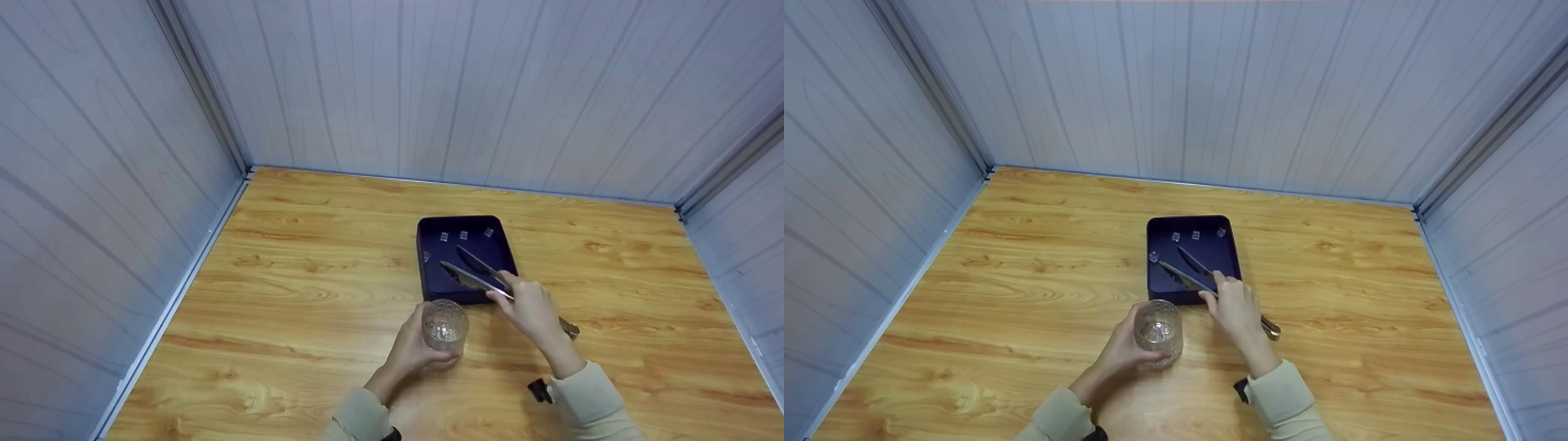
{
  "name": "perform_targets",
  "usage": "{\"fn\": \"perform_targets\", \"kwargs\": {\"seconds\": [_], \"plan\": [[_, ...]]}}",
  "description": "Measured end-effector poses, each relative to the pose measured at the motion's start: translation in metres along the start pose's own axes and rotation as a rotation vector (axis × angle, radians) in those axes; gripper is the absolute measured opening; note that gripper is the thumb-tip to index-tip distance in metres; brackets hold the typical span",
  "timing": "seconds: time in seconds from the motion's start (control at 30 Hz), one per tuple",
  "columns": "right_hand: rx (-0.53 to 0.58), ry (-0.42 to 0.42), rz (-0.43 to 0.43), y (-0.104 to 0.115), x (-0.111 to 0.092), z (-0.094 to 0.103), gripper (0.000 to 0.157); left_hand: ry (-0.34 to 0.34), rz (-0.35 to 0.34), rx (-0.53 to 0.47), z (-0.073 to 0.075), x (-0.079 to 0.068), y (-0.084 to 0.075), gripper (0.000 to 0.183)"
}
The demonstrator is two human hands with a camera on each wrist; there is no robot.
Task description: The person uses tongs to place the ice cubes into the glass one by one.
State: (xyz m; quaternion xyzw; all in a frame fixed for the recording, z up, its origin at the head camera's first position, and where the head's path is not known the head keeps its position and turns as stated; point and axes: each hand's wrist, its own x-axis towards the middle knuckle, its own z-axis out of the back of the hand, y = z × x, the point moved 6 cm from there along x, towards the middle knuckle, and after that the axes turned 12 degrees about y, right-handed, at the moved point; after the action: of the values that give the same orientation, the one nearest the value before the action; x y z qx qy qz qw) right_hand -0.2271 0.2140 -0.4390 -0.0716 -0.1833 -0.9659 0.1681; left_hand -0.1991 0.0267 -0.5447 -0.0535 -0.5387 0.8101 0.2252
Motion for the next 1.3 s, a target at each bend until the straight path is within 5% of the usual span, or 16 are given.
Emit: {"fn": "perform_targets", "kwargs": {"seconds": [1.3], "plan": [[-0.118,0.180,-0.124,-0.002,0.059,-0.041,0.031,0.000,-0.044,0.003,0.000,-0.001,-0.003,0.087]]}}
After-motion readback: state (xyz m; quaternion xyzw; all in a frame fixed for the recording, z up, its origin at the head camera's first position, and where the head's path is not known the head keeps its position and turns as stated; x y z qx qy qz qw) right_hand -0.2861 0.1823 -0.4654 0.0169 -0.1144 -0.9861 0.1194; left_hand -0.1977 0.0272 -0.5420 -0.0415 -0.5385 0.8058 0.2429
